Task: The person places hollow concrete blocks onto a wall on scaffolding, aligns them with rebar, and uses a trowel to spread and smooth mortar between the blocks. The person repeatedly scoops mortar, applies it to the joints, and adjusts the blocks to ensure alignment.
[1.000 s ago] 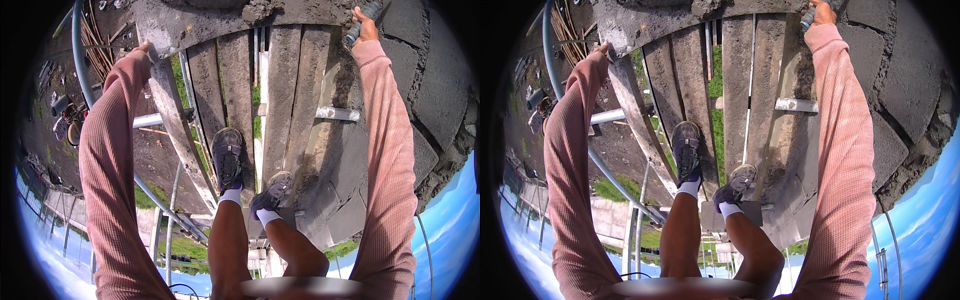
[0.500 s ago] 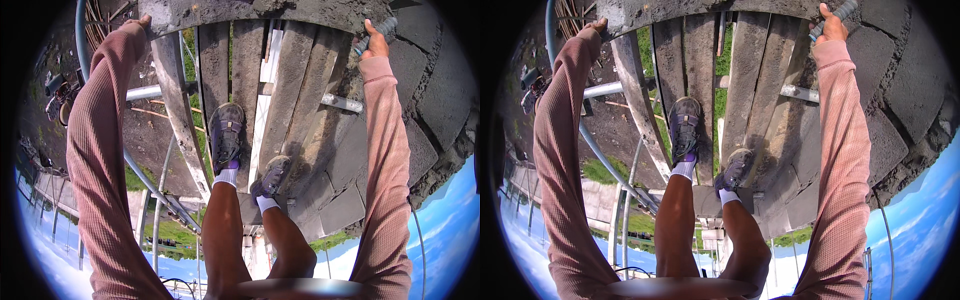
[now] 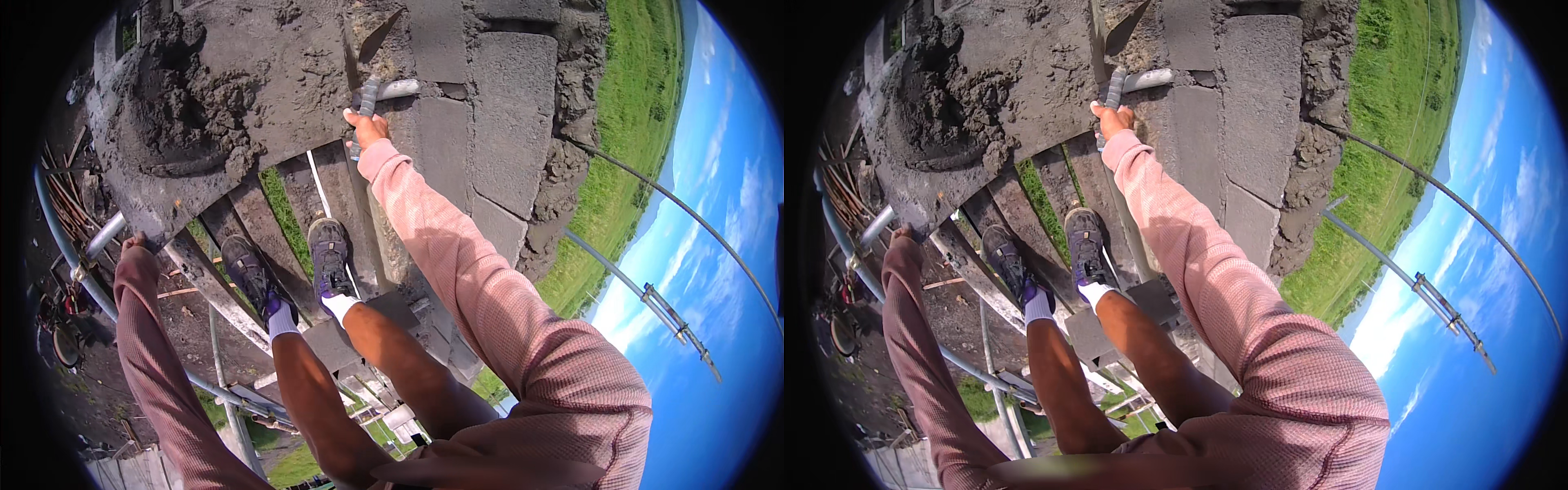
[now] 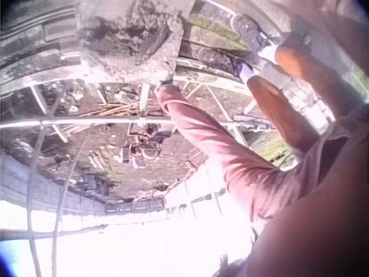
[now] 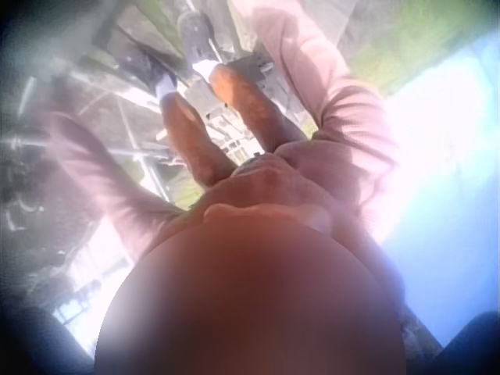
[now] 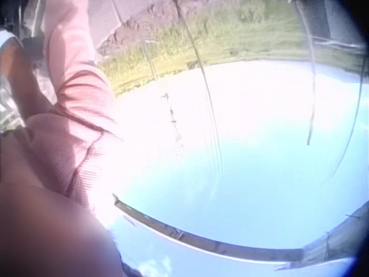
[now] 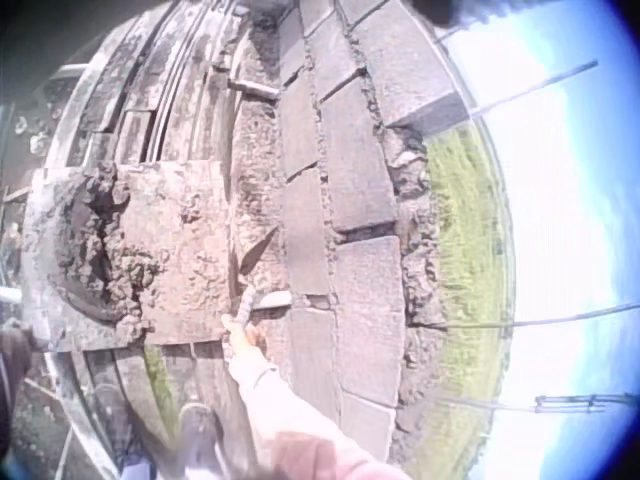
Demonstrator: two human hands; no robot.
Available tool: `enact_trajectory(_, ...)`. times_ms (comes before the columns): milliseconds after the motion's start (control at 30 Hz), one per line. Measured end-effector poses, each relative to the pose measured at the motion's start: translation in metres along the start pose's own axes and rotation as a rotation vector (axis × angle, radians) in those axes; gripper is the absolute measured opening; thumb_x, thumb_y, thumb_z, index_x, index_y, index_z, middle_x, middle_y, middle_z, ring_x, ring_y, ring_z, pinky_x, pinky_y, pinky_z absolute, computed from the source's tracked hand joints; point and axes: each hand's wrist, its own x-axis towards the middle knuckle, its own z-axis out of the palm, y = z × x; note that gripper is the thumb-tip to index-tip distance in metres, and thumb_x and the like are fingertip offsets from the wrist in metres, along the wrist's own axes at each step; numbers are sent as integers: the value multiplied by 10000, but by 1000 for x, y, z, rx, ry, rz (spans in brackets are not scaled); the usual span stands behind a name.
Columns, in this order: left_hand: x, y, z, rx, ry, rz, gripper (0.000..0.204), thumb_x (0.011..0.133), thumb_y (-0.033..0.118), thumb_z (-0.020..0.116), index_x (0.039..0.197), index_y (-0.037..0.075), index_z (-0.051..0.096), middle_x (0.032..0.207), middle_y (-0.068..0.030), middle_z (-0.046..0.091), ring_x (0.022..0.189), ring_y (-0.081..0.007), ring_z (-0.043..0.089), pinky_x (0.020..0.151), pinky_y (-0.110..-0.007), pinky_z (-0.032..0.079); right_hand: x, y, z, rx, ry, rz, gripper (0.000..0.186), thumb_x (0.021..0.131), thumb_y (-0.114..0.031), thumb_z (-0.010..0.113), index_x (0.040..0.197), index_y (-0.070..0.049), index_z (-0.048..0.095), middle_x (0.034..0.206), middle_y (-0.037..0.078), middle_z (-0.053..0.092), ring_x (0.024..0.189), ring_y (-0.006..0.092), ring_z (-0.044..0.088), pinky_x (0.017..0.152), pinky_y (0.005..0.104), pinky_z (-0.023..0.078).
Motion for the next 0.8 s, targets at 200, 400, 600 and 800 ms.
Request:
enact_trajectory(200, -47, -103, -19, -6, -79, 168, 234, 894, 282, 753, 917, 127, 580, 738, 57, 549, 694, -91, 474, 629, -267, 406, -29, 63, -28, -249, 154, 7, 576, 702, -417, 846, 1001, 18, 614, 1023, 202, 667, 932, 328, 645, 851, 402, 486)
enact_trajectory(400, -120, -88, -14, -286, -106, -138, 121, 896, 189, 690, 954, 97, 637, 737, -13, 619, 638, -168, 576, 568, -329, 486, -70, 67, -60, -435, 140, -280, 372, 774, -410, 806, 879, -78, 678, 733, 113, 679, 729, 331, 663, 738, 415, 516)
enact_trajectory(600, -260, -43, -2, -269, -330, -362, 320, 985, 240, 610, 1291, 200, 523, 982, -10, 660, 732, -188, 618, 637, -371, 513, -140, 50, -63, -739, 121, -448, 374, 786, -348, 779, 1118, -193, 706, 965, 129, 727, 943, 360, 679, 856, 438, 513)
enact_trajectory(800, -473, 49, 84, -487, -251, -200, 328, 974, 84, 598, 1297, 100, 545, 1036, -65, 666, 753, -133, 624, 728, -275, 572, -145, -73, 14, -994, -25, -863, 409, 811, -277, 697, 1174, -117, 595, 1112, 120, 662, 1056, 372, 628, 924, 480, 483)
